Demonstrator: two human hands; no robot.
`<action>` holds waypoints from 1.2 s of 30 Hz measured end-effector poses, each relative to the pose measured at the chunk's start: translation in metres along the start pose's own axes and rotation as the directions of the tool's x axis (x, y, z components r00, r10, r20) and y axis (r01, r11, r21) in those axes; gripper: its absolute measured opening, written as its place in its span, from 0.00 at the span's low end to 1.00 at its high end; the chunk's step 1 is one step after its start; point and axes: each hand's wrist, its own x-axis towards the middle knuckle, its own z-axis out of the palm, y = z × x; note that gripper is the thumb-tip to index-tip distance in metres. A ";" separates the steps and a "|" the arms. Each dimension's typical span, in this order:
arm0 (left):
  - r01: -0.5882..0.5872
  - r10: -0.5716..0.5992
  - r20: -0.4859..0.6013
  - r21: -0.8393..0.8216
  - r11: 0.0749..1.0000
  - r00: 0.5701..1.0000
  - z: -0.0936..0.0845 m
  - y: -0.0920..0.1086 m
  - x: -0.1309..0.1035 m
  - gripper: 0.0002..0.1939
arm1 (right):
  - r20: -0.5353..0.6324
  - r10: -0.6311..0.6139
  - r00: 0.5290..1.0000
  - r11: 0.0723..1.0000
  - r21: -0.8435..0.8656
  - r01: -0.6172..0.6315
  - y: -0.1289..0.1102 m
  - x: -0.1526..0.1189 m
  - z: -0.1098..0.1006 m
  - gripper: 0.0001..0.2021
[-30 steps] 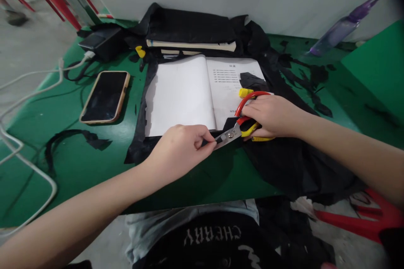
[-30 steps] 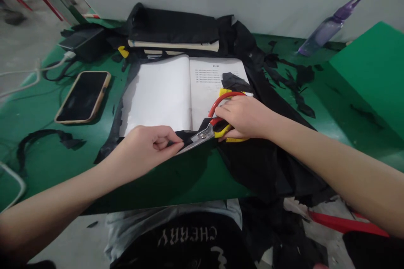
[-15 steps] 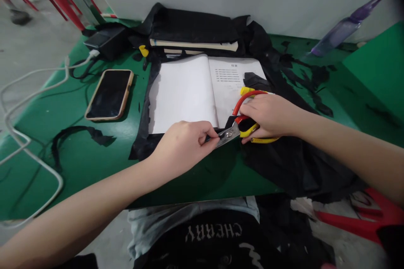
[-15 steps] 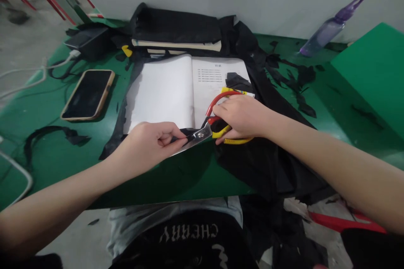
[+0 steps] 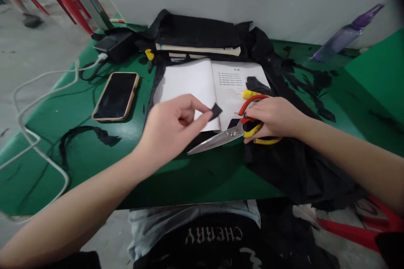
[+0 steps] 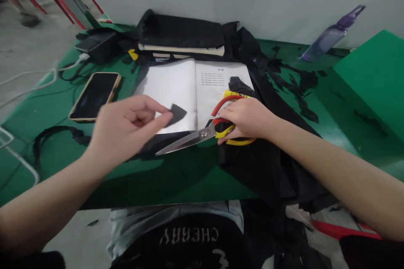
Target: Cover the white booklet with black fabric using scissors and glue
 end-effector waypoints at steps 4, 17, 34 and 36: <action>-0.048 0.066 -0.233 0.081 0.996 0.970 -0.025 -0.006 0.014 0.07 | -0.028 0.203 0.979 0.979 0.015 -0.203 0.002 -0.008 -0.003 0.24; 0.021 0.085 -0.131 0.648 0.761 0.988 -0.046 -0.107 0.034 0.07 | -0.248 0.803 0.542 0.573 0.073 -0.816 -0.001 -0.022 0.015 0.26; -0.157 0.126 0.098 0.733 0.662 0.987 -0.038 -0.105 0.017 0.17 | -0.117 0.885 0.451 0.466 0.172 -0.868 0.028 -0.025 0.035 0.27; -0.191 0.143 0.129 0.732 0.653 0.981 -0.044 -0.097 -0.002 0.16 | -0.164 0.838 0.520 0.545 0.205 -0.813 0.028 -0.029 0.036 0.27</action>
